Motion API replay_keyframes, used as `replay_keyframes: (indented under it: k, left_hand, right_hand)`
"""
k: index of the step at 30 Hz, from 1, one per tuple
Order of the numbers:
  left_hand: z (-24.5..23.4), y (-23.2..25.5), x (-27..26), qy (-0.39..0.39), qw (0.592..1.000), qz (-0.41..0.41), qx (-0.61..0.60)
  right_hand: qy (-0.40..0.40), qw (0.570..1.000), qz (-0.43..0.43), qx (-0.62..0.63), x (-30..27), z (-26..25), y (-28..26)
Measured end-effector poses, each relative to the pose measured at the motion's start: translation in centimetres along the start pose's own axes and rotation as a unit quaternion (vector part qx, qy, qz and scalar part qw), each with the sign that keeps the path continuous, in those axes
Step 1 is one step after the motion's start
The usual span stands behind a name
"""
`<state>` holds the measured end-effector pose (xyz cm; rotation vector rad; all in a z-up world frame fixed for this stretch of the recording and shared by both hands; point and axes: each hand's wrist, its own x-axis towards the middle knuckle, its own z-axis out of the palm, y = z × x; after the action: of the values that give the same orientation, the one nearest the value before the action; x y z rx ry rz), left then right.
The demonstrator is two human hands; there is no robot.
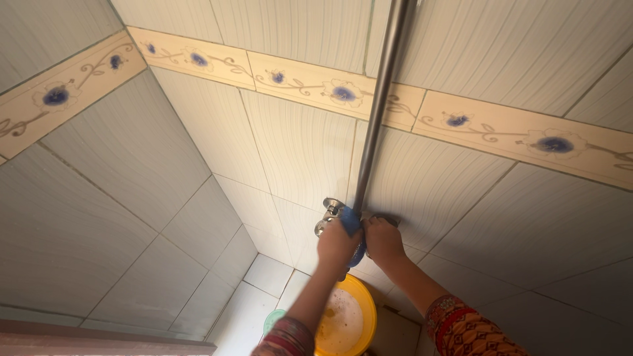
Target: The person uses a blue sponge to scrub a vertical metal pipe in a tiled bathroom. They repeatedly wipe the pipe's surface and the surrounding wall area, with a yellow bucket of soapy water placed below to catch drips.
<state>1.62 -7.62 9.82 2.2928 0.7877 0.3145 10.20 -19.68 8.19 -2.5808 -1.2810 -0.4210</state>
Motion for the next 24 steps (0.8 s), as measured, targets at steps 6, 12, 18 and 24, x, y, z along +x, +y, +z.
replay_keyframes:
  k: [6, 12, 18, 24]
  left_hand:
    - [2.0, 2.1, 0.2, 0.066, 0.991, 0.037, 0.109]
    - [-1.8, -1.1, 4.6, -0.235, 0.966, -0.065, -0.081]
    - [0.0, -5.7, 2.9, -0.361, 0.723, -0.274, -0.521]
    - [1.0, -5.3, 3.6, -0.314, 0.733, -0.328, -0.507]
  right_hand:
    - [-0.015, 0.998, 0.003, 0.054, -0.2, 0.4, 1.4]
    - [0.011, 0.995, -0.014, 0.098, -0.3, 0.1, 1.6]
    - [-0.025, 0.995, 0.002, 0.098, 0.0, -0.3, 1.6]
    - [-0.034, 0.994, -0.004, 0.1, 0.2, -0.1, 1.9]
